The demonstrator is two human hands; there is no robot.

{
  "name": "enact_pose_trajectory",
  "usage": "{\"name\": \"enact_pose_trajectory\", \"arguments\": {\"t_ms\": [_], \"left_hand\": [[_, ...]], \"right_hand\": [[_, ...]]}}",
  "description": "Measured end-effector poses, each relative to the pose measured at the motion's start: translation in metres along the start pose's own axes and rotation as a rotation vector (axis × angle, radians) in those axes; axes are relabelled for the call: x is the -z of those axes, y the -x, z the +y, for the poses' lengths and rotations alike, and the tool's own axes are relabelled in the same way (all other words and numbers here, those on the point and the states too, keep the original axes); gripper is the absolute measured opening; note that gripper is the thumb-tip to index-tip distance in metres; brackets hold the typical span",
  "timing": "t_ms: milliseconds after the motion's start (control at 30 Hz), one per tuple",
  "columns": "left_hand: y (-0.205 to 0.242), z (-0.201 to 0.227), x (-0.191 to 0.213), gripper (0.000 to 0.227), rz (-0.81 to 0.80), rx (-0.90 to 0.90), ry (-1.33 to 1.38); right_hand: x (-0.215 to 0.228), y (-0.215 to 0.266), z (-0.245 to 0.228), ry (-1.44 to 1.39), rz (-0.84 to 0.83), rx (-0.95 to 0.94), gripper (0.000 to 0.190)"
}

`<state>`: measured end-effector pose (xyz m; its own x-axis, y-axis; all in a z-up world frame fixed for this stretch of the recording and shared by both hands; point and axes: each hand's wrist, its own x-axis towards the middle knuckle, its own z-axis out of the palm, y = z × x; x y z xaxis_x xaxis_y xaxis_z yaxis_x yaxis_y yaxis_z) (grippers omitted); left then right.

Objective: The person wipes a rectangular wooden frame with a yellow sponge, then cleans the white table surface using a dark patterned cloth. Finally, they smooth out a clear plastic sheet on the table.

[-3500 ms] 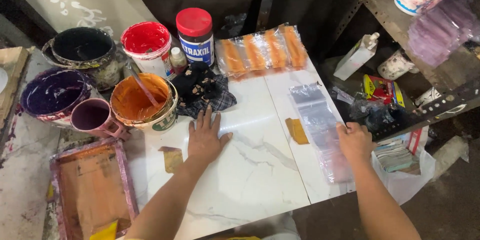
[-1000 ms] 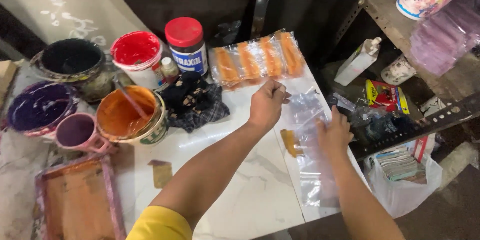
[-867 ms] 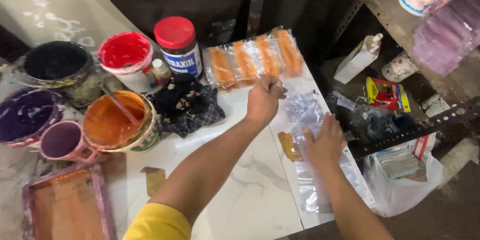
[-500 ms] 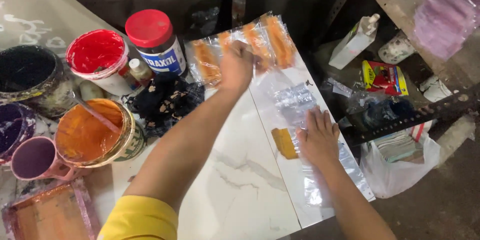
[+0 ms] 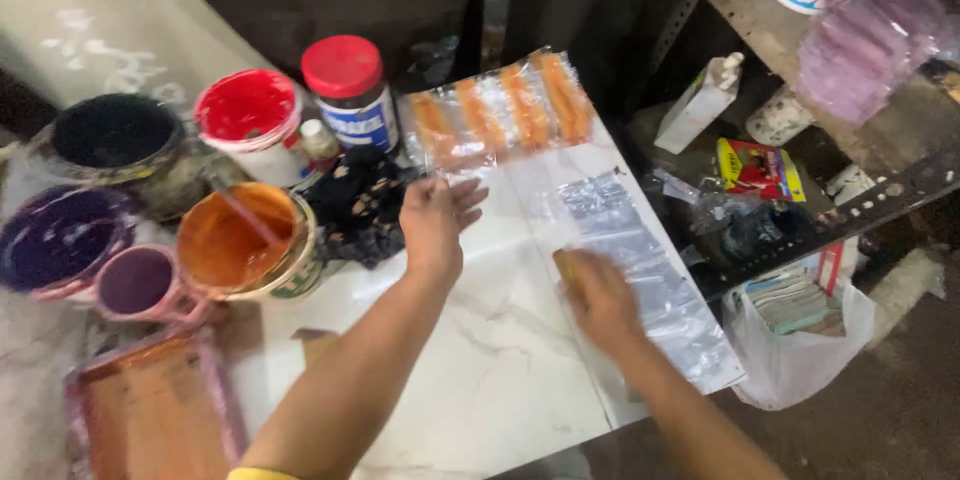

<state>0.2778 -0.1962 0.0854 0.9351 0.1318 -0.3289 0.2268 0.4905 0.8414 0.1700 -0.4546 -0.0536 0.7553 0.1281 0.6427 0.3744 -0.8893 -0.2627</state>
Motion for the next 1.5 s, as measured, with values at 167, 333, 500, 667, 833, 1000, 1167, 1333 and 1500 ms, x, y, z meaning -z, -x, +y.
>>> {"name": "enact_pose_trajectory", "arguments": {"t_ms": [167, 333, 500, 667, 833, 1000, 1167, 1333, 1500], "left_hand": [[0.057, -0.012, 0.053, 0.005, 0.142, 0.071, 0.192], [0.107, -0.006, 0.099, 0.022, 0.182, 0.246, 0.186], [0.131, -0.001, 0.132, 0.029, 0.236, 0.259, 0.086], [0.132, -0.024, 0.154, 0.027, 0.223, 0.219, 0.124], [0.137, -0.021, 0.159, 0.025, 0.246, 0.252, 0.095], [0.14, -0.024, 0.173, 0.033, 0.228, 0.225, 0.058], [0.132, -0.052, 0.191, 0.031, 0.194, 0.221, 0.161], [0.154, -0.043, 0.2, 0.039, 0.116, 0.191, 0.1], [0.171, -0.023, 0.198, 0.046, 0.022, 0.157, -0.089]], "right_hand": [[0.03, -0.001, -0.161, -1.08, -0.399, -0.564, 0.052], [0.009, 0.017, -0.172, -1.075, -0.113, -0.642, 0.029], [0.019, 0.043, -0.075, 0.421, -0.31, -0.363, 0.084], [0.08, 0.023, -0.053, 0.607, -0.871, -0.718, 0.076], [0.059, 0.069, -0.012, 0.447, -0.611, -0.545, 0.053], [0.008, 0.088, -0.06, -0.686, -0.179, -0.639, 0.054], [-0.001, 0.047, -0.189, -1.845, -0.423, -0.902, 0.077], [0.001, 0.021, -0.218, -1.882, -0.356, -1.02, 0.078], [0.0, 0.046, -0.208, -0.312, -0.26, -0.284, 0.054]]}}
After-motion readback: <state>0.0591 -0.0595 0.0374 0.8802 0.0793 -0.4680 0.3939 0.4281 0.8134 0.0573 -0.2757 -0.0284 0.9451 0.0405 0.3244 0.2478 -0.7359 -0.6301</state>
